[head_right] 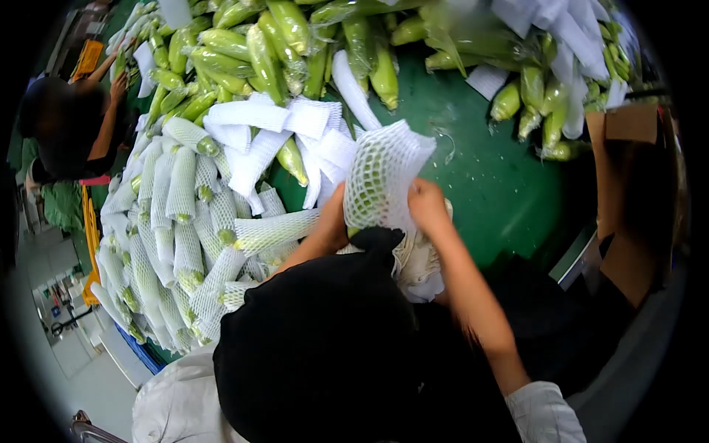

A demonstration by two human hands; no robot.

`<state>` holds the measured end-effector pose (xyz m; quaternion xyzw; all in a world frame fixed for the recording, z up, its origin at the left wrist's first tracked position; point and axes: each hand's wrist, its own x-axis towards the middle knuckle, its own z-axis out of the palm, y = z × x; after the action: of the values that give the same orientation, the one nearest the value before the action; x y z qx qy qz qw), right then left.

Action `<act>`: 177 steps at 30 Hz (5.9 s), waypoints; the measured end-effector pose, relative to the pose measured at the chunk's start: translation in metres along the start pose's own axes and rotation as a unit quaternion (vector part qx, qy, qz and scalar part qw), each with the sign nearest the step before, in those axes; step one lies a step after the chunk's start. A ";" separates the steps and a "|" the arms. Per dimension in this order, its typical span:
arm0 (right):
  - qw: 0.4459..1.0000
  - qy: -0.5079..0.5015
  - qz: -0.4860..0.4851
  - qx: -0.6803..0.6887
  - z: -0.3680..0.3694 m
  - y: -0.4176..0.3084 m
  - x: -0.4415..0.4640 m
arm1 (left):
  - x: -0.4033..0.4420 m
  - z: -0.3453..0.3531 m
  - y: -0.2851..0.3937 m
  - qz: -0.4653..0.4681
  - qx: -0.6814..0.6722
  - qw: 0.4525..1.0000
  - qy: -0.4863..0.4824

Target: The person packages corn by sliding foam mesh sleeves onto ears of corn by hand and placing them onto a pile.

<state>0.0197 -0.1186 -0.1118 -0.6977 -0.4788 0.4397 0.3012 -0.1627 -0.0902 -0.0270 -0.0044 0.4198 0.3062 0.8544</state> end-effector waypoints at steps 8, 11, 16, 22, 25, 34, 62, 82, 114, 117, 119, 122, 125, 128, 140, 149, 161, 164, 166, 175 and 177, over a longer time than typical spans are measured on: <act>0.940 -0.118 0.122 0.295 0.032 -0.026 -0.018 | -0.025 -0.065 -0.035 -0.078 0.057 0.995 0.019; 0.987 -0.141 -0.080 0.008 0.051 -0.018 -0.017 | -0.072 -0.066 -0.033 0.152 0.368 0.896 0.197; 0.962 0.010 -0.260 -0.082 0.059 -0.075 0.079 | -0.211 -0.139 0.042 0.087 0.572 0.726 0.372; 0.948 -0.134 -0.286 0.028 0.059 -0.107 0.070 | -0.270 -0.049 0.122 0.272 0.760 0.459 0.371; 0.938 -0.117 -0.319 0.068 0.056 -0.107 0.053 | -0.156 0.030 0.107 0.433 0.701 0.544 0.157; 0.776 -0.105 -0.007 0.622 -0.064 -0.145 0.057 | 0.072 0.097 0.054 0.526 0.493 0.679 -0.139; 0.963 -0.057 -0.232 0.122 -0.256 -0.242 0.163 | 0.097 0.279 0.137 0.351 0.483 0.774 -0.212; 0.661 -0.086 0.095 -0.739 -0.439 0.054 0.024 | 0.163 0.198 -0.023 0.032 0.135 0.984 -0.113; 0.796 -0.181 -0.001 -0.578 -0.221 -0.099 0.251 | 0.244 0.134 -0.005 0.195 0.196 0.907 0.316; 0.900 -0.306 0.032 -0.309 -0.217 -0.055 0.186 | 0.216 0.087 -0.008 0.342 0.140 0.904 0.215; 0.920 -0.373 -0.027 -0.117 -0.190 0.044 0.191 | 0.201 0.063 -0.026 0.314 0.012 0.945 0.091; 0.875 -0.479 0.023 -0.071 -0.135 0.018 0.198 | 0.141 0.074 -0.005 0.182 -0.131 0.975 -0.008; 0.711 -0.449 -0.128 -0.525 -0.117 -0.195 0.174 | 0.139 0.034 0.012 0.229 -0.113 0.965 0.062; 0.846 -0.212 -0.450 -0.192 -0.106 -0.218 0.197 | 0.115 0.019 0.030 0.254 -0.004 0.963 0.091; 0.831 -0.533 0.098 0.129 -0.048 -0.115 0.148 | 0.017 0.078 -0.001 0.358 -0.234 0.889 0.160; 0.705 -0.257 -0.601 -0.274 0.089 -0.141 0.211 | -0.244 -0.020 0.046 0.475 -0.194 0.809 0.286; 0.524 -0.519 -0.603 -0.305 0.019 -0.211 0.121 | -0.364 -0.233 -0.050 0.561 -0.042 0.577 0.592; 0.662 -0.522 -0.471 -0.261 0.013 -0.229 0.118 | -0.371 -0.210 -0.050 0.524 -0.005 0.439 0.730; 0.777 -0.445 -0.383 -0.227 0.015 -0.256 0.158 | -0.386 -0.265 -0.059 0.439 -0.012 0.291 0.850; 0.746 -0.613 -0.262 0.007 -0.008 -0.359 0.046 | -0.227 0.065 0.082 0.530 0.654 0.275 0.465; 0.773 -0.573 -0.191 0.193 -0.002 -0.357 0.070 | -0.150 0.084 0.102 0.594 0.618 0.365 0.364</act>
<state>-0.1117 0.0753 0.1663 -0.1375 -0.5912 0.7747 0.1771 -0.2256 -0.0631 0.1605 0.6640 0.6561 0.3582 -0.0197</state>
